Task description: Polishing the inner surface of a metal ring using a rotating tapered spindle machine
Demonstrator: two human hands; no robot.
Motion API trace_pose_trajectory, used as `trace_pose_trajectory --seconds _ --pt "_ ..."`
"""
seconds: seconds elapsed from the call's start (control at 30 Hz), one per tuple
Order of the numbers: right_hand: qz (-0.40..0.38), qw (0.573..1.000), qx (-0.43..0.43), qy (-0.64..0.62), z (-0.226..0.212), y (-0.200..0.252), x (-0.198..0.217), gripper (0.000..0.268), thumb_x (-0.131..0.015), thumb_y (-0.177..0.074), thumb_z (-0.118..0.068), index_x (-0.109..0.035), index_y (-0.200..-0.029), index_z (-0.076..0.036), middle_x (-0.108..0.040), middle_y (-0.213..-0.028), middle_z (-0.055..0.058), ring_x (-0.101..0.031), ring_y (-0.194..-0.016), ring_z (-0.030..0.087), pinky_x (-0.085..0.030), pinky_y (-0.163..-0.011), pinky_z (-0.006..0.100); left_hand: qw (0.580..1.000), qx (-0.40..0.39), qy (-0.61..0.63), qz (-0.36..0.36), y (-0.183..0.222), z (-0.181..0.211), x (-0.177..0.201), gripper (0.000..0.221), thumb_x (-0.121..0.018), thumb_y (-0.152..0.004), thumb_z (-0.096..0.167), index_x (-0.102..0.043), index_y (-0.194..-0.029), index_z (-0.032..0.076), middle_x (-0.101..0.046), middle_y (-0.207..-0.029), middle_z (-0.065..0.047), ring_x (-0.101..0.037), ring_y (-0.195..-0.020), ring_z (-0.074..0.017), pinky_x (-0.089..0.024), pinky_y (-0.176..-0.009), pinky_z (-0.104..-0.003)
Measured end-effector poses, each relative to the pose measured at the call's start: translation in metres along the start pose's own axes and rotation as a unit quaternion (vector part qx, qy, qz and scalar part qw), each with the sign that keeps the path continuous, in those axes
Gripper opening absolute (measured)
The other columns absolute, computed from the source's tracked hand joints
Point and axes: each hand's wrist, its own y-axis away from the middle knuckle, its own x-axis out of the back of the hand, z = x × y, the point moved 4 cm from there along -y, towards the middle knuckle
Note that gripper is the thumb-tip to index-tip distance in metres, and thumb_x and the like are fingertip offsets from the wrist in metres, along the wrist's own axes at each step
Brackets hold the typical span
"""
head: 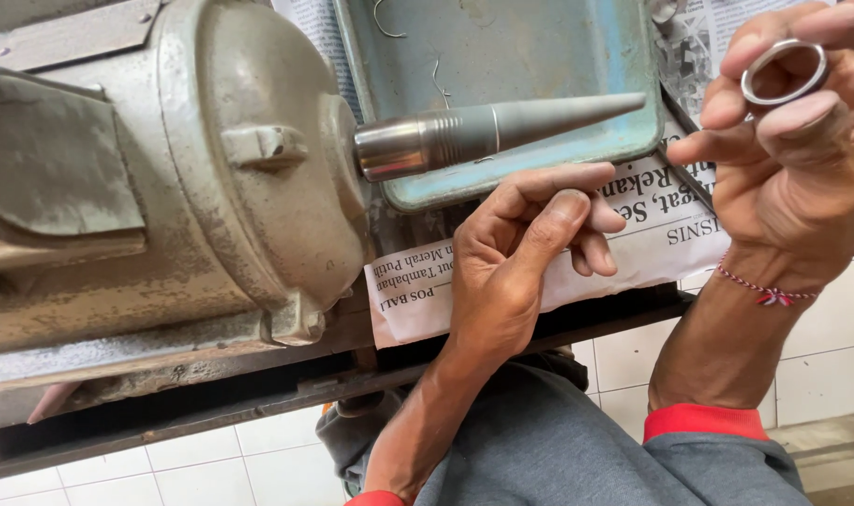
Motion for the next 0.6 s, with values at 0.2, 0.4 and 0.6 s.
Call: trace_pose_trajectory --seconds 0.2,0.4,0.6 --pt "-0.015 0.998 0.007 0.061 -0.005 -0.001 -0.006 0.042 -0.068 -0.107 -0.013 -0.051 -0.145 -0.013 -0.053 -0.15 0.017 -0.066 -0.106 0.012 -0.069 -0.086 0.024 1.0 -0.002 0.003 -0.005 0.0 0.001 0.001 0.023 -0.058 -0.113 0.014 -0.068 -0.128 0.001 -0.073 -0.102 -0.011 -0.068 -0.078 -0.0146 -0.054 -0.077 -0.022" --pt "0.005 1.0 -0.013 0.023 -0.008 -0.002 -0.011 0.05 -0.074 -0.1 -0.026 -0.049 -0.138 -0.005 -0.061 -0.128 0.015 -0.071 -0.1 0.013 -0.075 -0.08 0.03 1.0 0.001 0.005 -0.003 0.0 0.0 0.0 0.024 -0.058 -0.112 0.015 -0.067 -0.128 0.0 -0.073 -0.101 -0.012 -0.068 -0.077 -0.0145 -0.053 -0.077 -0.022" --pt "-0.001 1.0 -0.026 -0.002 -0.002 -0.002 -0.002 0.055 -0.076 -0.099 -0.029 -0.05 -0.142 -0.008 -0.064 -0.128 0.018 -0.071 -0.099 0.018 -0.075 -0.083 0.035 1.0 0.001 0.001 -0.003 -0.001 0.001 0.0 0.024 -0.058 -0.112 0.015 -0.067 -0.128 0.0 -0.073 -0.102 -0.012 -0.068 -0.077 -0.0148 -0.054 -0.077 -0.022"
